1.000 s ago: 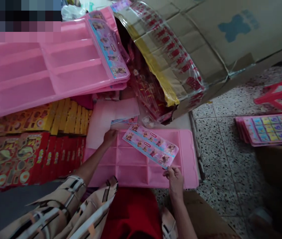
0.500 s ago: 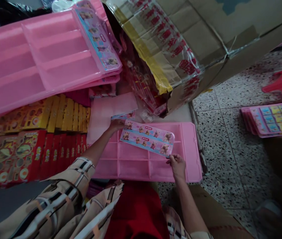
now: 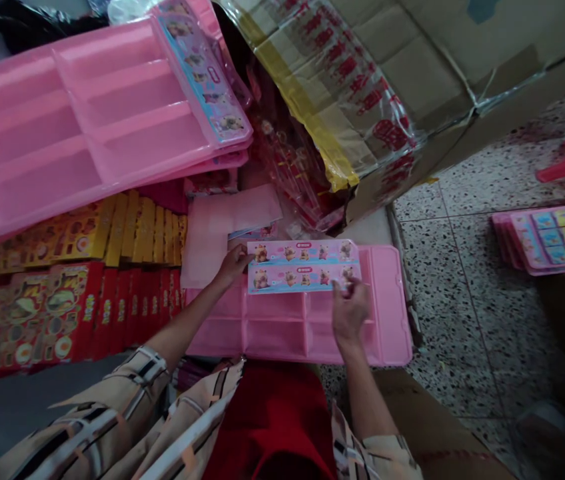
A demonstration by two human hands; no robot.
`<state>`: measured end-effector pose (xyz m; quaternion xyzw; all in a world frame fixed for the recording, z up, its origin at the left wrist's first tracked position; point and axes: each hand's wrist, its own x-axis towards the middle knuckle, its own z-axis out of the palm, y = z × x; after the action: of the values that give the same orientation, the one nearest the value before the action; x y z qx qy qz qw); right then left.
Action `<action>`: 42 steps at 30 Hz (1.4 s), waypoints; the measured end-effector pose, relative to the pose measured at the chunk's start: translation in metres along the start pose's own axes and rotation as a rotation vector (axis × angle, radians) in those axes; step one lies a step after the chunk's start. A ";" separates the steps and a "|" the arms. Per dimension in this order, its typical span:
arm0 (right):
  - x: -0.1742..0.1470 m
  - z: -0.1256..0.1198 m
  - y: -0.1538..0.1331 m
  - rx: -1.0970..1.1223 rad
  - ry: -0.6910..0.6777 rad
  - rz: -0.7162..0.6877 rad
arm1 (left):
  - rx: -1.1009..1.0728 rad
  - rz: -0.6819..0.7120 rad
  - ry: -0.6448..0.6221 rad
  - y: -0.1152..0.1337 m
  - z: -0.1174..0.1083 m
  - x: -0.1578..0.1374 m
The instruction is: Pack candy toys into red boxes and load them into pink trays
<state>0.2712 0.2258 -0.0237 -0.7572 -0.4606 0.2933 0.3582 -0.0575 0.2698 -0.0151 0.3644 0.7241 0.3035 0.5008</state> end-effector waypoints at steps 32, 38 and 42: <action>-0.085 0.023 -0.062 0.760 -0.439 0.557 | -0.044 0.078 -0.253 0.032 0.080 -0.117; -0.085 0.008 -0.034 0.789 -0.428 0.718 | 0.272 0.084 0.067 0.043 0.035 -0.065; -0.074 -0.038 0.001 0.849 -0.448 0.763 | 0.435 0.124 0.320 0.068 -0.044 -0.005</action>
<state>0.2710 0.1484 0.0053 -0.5799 -0.0641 0.7107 0.3930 -0.0832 0.3002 0.0559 0.4545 0.8185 0.2247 0.2703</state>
